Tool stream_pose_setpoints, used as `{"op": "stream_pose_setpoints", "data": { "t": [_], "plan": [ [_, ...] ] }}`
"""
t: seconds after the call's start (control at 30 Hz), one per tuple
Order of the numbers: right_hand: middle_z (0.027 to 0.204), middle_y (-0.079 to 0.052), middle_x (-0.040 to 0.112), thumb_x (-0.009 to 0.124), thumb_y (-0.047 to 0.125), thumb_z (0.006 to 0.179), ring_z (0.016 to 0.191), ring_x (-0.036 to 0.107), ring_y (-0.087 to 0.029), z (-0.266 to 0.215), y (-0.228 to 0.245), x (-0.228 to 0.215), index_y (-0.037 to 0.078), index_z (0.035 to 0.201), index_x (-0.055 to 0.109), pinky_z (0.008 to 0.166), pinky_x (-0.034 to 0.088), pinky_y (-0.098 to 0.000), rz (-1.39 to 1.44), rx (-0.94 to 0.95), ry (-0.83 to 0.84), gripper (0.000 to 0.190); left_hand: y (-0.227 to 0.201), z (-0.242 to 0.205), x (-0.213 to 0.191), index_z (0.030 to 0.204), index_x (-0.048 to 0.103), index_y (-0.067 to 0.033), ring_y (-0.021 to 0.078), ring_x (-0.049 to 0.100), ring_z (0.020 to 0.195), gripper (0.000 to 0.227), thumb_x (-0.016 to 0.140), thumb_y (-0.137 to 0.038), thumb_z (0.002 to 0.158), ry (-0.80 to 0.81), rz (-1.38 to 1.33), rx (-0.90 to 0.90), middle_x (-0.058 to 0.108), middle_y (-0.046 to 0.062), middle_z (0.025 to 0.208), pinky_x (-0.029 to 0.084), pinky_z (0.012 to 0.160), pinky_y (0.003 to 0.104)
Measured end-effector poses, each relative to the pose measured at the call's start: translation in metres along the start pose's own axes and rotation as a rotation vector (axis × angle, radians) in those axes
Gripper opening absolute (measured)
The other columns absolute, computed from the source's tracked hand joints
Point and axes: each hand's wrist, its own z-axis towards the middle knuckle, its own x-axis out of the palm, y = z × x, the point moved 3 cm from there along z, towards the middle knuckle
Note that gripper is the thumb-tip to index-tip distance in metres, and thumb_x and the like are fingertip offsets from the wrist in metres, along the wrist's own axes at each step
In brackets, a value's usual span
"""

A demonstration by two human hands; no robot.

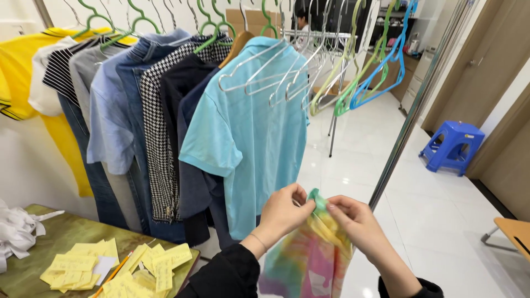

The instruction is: Hanging various items of clothing onto a metal rack using plastic hangers.

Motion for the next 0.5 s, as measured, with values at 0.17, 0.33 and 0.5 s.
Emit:
{"op": "stream_pose_setpoints", "data": {
  "t": [0.17, 0.33, 0.5],
  "plan": [
    [0.057, -0.004, 0.057, 0.086, 0.013, 0.091, 0.051, 0.044, -0.011, 0.017, 0.024, 0.016, 0.004, 0.074, 0.065, 0.049, 0.032, -0.0270, -0.173, -0.147, 0.041, 0.029, -0.030, 0.012, -0.026, 0.098, 0.051, -0.0130, 0.0322, 0.057, 0.089, 0.033, 0.051, 0.011, 0.075, -0.167, 0.586, 0.765, 0.055, 0.005, 0.105, 0.048, 0.056, 0.050],
    [0.063, 0.003, 0.060, 0.091, 0.017, 0.080, 0.061, 0.046, -0.011, 0.033, 0.034, 0.012, 0.012, 0.076, 0.067, 0.061, 0.038, -0.0270, -0.532, -0.266, -0.076, 0.026, -0.050, 0.004, -0.050, 0.069, 0.057, -0.0165, 0.0309, 0.055, 0.088, 0.027, 0.071, 0.007, 0.071, -0.305, 1.027, 1.253, 0.051, 0.006, 0.104, 0.037, 0.041, 0.035],
    [0.064, 0.005, 0.054, 0.073, 0.008, 0.066, 0.062, 0.055, -0.015, 0.075, 0.010, -0.004, 0.023, 0.083, 0.063, 0.065, 0.043, -0.0312, -0.875, -0.300, -0.078, 0.025, -0.031, 0.038, -0.104, 0.059, 0.068, -0.0192, 0.0403, 0.065, 0.110, 0.020, 0.074, -0.007, 0.074, -0.370, 1.400, 1.166, 0.054, 0.004, 0.098, 0.048, 0.043, 0.035]
  ]
}}
